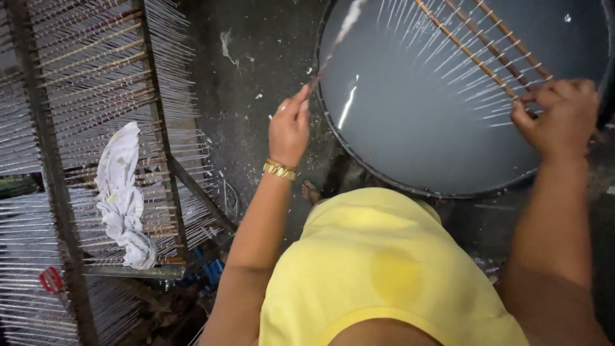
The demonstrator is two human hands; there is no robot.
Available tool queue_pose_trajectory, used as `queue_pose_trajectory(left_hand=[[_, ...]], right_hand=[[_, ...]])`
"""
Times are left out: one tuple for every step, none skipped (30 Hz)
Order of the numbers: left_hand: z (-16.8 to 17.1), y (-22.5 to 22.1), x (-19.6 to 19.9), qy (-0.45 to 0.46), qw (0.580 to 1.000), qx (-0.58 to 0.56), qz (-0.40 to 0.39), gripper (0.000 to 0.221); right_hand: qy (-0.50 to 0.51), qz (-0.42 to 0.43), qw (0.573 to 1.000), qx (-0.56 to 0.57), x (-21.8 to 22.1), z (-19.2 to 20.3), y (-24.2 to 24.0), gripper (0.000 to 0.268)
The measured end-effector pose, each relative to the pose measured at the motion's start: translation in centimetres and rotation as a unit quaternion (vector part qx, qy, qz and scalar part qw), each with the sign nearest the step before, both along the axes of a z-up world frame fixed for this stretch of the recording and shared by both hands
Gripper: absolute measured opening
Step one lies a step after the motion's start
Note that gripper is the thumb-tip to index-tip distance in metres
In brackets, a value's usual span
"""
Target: Dipping frames of candle wicks into a large vat of liquid wax and then hanging the frames on a rack to cool.
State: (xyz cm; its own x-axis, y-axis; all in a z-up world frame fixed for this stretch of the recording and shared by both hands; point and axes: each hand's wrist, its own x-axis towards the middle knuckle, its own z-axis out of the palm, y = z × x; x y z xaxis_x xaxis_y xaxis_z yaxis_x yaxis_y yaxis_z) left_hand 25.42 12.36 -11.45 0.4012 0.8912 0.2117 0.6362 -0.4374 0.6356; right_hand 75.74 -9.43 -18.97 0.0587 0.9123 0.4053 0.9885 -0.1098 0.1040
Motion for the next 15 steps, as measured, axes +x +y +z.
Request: queue_pose_trajectory(left_hand=[[-0.1,-0.3,-0.8,-0.032,0.999,-0.021,0.019,0.035],[-0.3,-0.7,-1.7,-0.063,0.996,-0.042,0.039,0.034],[-1.3,-1.0,-3.0,-0.061,0.997,-0.044,0.036,0.034],[-2.3,-1.2,-4.3,-0.067,0.993,-0.058,0.071,0.033],[-3.4,-1.5,-5.7,-0.073,0.989,-0.072,0.107,0.033],[-3.7,-2.0,-7.0,-0.070,0.989,-0.073,0.105,0.033],[-3.9,-2.5,-8.3,-0.045,0.986,-0.073,0.143,0.033],[-4.1,-3.0,-9.6,-0.020,0.981,-0.073,0.181,0.033],[-3.9,-3.5,-10.4,-0.018,0.981,-0.073,0.180,0.033],[-3.6,-4.1,-11.1,-0.035,0.968,-0.113,0.221,0.033],[-3.4,-4.6,-11.8,-0.053,0.952,-0.152,0.262,0.033],[-3.4,-4.8,-12.4,-0.053,0.952,-0.151,0.261,0.033],[-3.5,-5.1,-13.1,-0.085,0.948,-0.156,0.266,0.033],[-3.5,-5.4,-13.7,-0.117,0.942,-0.160,0.269,0.033],[-3.1,-5.5,-13.8,-0.117,0.942,-0.160,0.270,0.033]], right_hand=[[-0.009,-0.019,1.000,0.001,0.1,-1.3,0.0,0.017],[-0.017,-0.038,0.999,0.001,0.2,-2.6,-0.1,0.018],[-0.015,-0.040,0.999,-0.001,0.0,-3.1,0.1,0.018],[-0.004,-0.040,0.999,-0.003,-0.3,-3.6,0.2,0.018],[0.007,-0.040,0.999,-0.004,-0.5,-4.2,0.4,0.018],[0.010,-0.042,0.999,-0.005,-0.5,-5.1,0.3,0.018],[0.018,-0.041,0.999,-0.001,-0.5,-5.9,0.4,0.019],[0.027,-0.040,0.999,0.003,-0.4,-6.6,0.5,0.020],[0.028,-0.041,0.999,0.003,-0.2,-7.4,0.6,0.020],[0.058,-0.046,0.997,-0.022,0.0,-8.3,0.6,0.021],[0.086,-0.051,0.994,-0.046,0.3,-9.0,0.8,0.022],[0.086,-0.051,0.994,-0.046,0.1,-9.1,0.9,0.022],[0.110,-0.046,0.992,-0.044,-0.1,-9.2,1.1,0.021],[0.134,-0.041,0.989,-0.043,-0.3,-9.3,1.3,0.020],[0.133,-0.040,0.989,-0.043,-0.2,-9.7,1.5,0.020]])
